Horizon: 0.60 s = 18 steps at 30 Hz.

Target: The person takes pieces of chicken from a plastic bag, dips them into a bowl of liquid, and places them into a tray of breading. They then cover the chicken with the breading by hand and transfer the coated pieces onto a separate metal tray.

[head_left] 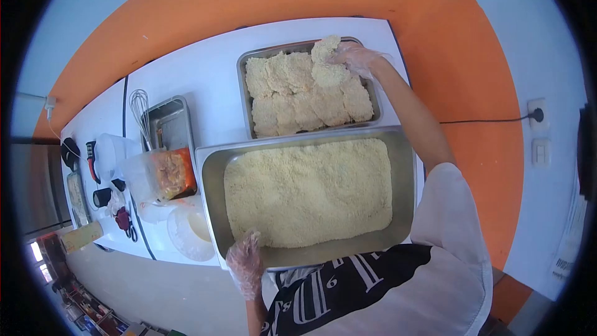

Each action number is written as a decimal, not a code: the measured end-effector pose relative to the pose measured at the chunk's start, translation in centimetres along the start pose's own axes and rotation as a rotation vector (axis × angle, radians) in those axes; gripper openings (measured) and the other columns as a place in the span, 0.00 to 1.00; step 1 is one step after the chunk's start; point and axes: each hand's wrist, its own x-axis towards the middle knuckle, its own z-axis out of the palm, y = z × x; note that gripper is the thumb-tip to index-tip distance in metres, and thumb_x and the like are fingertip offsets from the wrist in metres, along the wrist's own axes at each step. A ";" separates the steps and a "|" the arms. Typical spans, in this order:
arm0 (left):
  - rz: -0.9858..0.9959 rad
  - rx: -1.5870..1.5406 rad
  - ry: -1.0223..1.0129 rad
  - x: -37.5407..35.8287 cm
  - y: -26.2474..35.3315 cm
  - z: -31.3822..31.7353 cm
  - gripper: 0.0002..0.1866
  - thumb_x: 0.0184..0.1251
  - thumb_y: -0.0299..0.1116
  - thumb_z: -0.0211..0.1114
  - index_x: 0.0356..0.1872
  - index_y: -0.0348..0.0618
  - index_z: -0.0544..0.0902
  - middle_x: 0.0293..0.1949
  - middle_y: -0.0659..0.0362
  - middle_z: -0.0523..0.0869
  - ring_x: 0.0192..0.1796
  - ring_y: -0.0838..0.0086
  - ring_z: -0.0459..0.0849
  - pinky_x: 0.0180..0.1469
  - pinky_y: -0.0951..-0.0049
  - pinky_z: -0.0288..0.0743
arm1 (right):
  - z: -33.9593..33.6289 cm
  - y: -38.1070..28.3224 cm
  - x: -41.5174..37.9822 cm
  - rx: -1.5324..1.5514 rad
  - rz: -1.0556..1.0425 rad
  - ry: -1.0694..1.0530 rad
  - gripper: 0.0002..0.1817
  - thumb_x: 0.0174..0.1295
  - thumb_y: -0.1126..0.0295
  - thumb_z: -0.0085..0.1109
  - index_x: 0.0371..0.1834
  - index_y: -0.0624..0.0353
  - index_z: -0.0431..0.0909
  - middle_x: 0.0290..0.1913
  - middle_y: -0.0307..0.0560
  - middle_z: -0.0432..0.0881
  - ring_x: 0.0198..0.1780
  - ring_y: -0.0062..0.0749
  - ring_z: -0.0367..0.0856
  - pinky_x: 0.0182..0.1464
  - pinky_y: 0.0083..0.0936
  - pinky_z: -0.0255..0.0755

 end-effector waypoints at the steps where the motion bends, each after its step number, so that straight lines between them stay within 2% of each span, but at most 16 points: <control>1: -0.017 0.022 0.014 0.2 -0.1 0.2 0.09 0.74 0.36 0.74 0.51 0.50 0.93 0.40 0.52 0.92 0.39 0.52 0.87 0.44 0.53 0.81 | -0.3 1.1 1.8 0.047 0.072 -0.023 0.27 0.67 0.57 0.76 0.63 0.62 0.84 0.57 0.47 0.89 0.53 0.36 0.85 0.58 0.37 0.78; 3: -0.080 -0.044 0.017 0.5 0.5 0.0 0.10 0.73 0.35 0.75 0.52 0.50 0.93 0.40 0.52 0.91 0.40 0.52 0.87 0.45 0.53 0.81 | -0.5 3.1 4.4 0.097 0.148 -0.043 0.28 0.66 0.56 0.76 0.63 0.63 0.84 0.56 0.47 0.89 0.53 0.37 0.85 0.58 0.37 0.78; 5: -0.145 -0.108 0.014 0.8 0.7 0.0 0.10 0.72 0.33 0.76 0.52 0.50 0.93 0.40 0.52 0.91 0.41 0.53 0.88 0.46 0.53 0.81 | -0.1 4.8 6.5 -0.153 0.227 0.080 0.27 0.63 0.60 0.79 0.61 0.62 0.84 0.52 0.46 0.88 0.50 0.33 0.85 0.53 0.33 0.78; 6: -0.151 -0.077 -0.001 0.6 0.6 0.0 0.11 0.71 0.33 0.76 0.53 0.51 0.92 0.40 0.52 0.91 0.41 0.53 0.88 0.46 0.53 0.81 | 0.2 4.9 6.7 -0.149 0.236 0.076 0.27 0.63 0.60 0.79 0.61 0.62 0.84 0.52 0.46 0.88 0.50 0.33 0.85 0.53 0.33 0.78; 8: -0.162 -0.046 -0.025 0.6 0.6 0.0 0.12 0.70 0.32 0.77 0.53 0.51 0.92 0.40 0.52 0.91 0.41 0.53 0.88 0.46 0.53 0.81 | 0.5 4.1 6.3 -0.300 0.195 0.198 0.24 0.61 0.57 0.80 0.51 0.63 0.87 0.44 0.50 0.88 0.46 0.34 0.85 0.50 0.36 0.78; 9: -0.167 -0.067 -0.027 0.8 0.8 -0.2 0.13 0.70 0.32 0.77 0.54 0.51 0.92 0.40 0.53 0.91 0.40 0.54 0.87 0.46 0.53 0.81 | 0.3 3.7 6.1 -0.299 0.204 0.192 0.24 0.61 0.57 0.80 0.51 0.63 0.87 0.44 0.50 0.88 0.46 0.34 0.85 0.50 0.36 0.78; 11: -0.176 -0.089 -0.034 1.1 1.0 -0.3 0.13 0.70 0.31 0.77 0.54 0.51 0.92 0.40 0.54 0.91 0.40 0.54 0.87 0.46 0.53 0.81 | -0.3 2.3 5.8 -0.563 0.313 0.112 0.34 0.60 0.48 0.78 0.59 0.68 0.86 0.55 0.60 0.90 0.58 0.44 0.87 0.60 0.42 0.78; 12: -0.170 -0.097 -0.042 1.0 1.0 -0.4 0.14 0.70 0.32 0.77 0.54 0.51 0.92 0.41 0.53 0.91 0.41 0.54 0.88 0.47 0.53 0.82 | 0.0 0.7 4.5 -0.563 0.318 0.106 0.34 0.60 0.48 0.78 0.59 0.68 0.86 0.55 0.60 0.90 0.58 0.44 0.87 0.60 0.42 0.78; 14: -0.171 -0.101 -0.050 1.2 0.9 -0.7 0.14 0.70 0.32 0.77 0.54 0.51 0.92 0.41 0.53 0.92 0.42 0.54 0.88 0.47 0.53 0.82 | 1.7 -2.4 1.6 -0.647 0.300 0.340 0.32 0.64 0.50 0.73 0.60 0.68 0.86 0.57 0.64 0.89 0.62 0.49 0.87 0.64 0.43 0.77; 15: -0.140 -0.071 -0.080 1.5 0.9 -0.9 0.13 0.70 0.33 0.77 0.54 0.51 0.92 0.42 0.53 0.92 0.43 0.54 0.89 0.48 0.53 0.82 | 2.0 -1.6 2.1 -0.650 0.299 0.330 0.32 0.64 0.50 0.73 0.60 0.68 0.86 0.57 0.64 0.89 0.62 0.49 0.87 0.64 0.43 0.77; 17: -0.143 -0.040 -0.116 1.7 0.9 -1.1 0.13 0.71 0.34 0.77 0.54 0.51 0.92 0.44 0.53 0.93 0.44 0.53 0.89 0.48 0.53 0.83 | 3.0 2.1 4.2 -0.955 -0.302 0.469 0.24 0.69 0.55 0.65 0.55 0.66 0.88 0.55 0.64 0.89 0.63 0.54 0.86 0.66 0.46 0.76; 18: -0.116 -0.063 -0.143 2.0 0.6 -1.1 0.13 0.72 0.34 0.76 0.56 0.51 0.91 0.46 0.53 0.93 0.46 0.52 0.90 0.51 0.53 0.82 | 3.5 3.9 5.0 -0.951 -0.307 0.438 0.24 0.69 0.55 0.65 0.55 0.66 0.88 0.55 0.64 0.89 0.63 0.54 0.86 0.66 0.46 0.76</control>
